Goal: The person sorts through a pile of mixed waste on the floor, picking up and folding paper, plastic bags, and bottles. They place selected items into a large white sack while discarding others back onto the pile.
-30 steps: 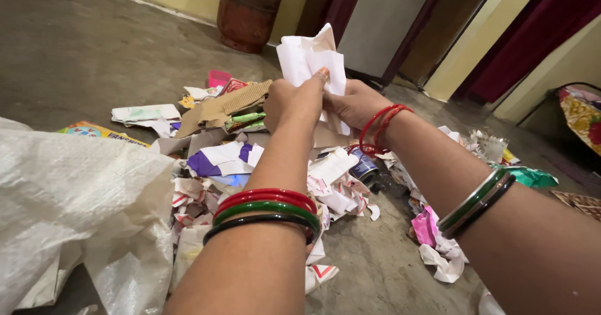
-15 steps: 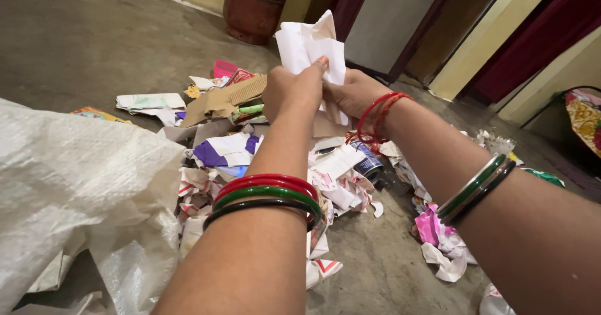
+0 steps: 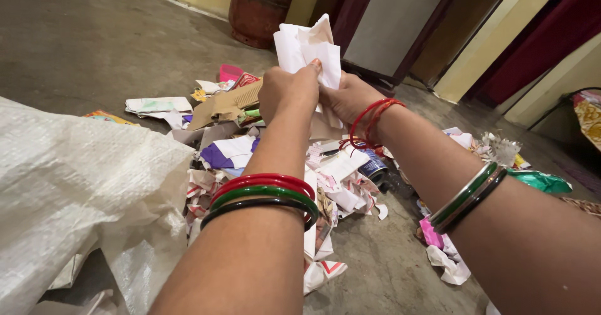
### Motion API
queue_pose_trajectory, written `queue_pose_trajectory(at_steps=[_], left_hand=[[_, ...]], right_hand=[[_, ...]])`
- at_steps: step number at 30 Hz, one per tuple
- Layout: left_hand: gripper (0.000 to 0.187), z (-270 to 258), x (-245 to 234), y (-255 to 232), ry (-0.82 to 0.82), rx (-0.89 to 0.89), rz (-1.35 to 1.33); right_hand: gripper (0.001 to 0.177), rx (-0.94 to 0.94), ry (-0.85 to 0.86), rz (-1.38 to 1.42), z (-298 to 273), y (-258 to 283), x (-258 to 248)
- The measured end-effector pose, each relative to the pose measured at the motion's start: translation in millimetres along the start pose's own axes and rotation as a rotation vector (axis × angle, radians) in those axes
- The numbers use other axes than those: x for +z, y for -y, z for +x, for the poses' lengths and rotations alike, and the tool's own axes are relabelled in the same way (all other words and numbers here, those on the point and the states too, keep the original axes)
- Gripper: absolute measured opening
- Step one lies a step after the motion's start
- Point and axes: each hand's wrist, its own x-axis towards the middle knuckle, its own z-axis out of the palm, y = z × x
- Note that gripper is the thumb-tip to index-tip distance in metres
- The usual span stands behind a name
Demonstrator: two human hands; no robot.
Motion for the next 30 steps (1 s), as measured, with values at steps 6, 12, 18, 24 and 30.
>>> queue_pose_trajectory(at_steps=[6,12,18,24,30], left_hand=[[0.053,-4,-5,-8,-0.044,0.001,0.000],[0.048,6,-20,-11,0.038,0.071,-0.050],[0.049,38,-45,-9,0.194,0.115,0.087],[0.059,75,-84,3,0.309,0.450,0.433],[0.079,38,-127,3,0.329,0.162,1.027]], right_hand=[[0.039,0.058,0.032,0.036,-6,14,2],[0.034,0.066,0.010,0.182,-12,31,9],[0.039,-0.001,0.029,-0.047,-16,44,27],[0.039,0.005,0.060,-0.184,-24,69,46],[0.039,-0.032,0.203,-0.303,-37,82,58]])
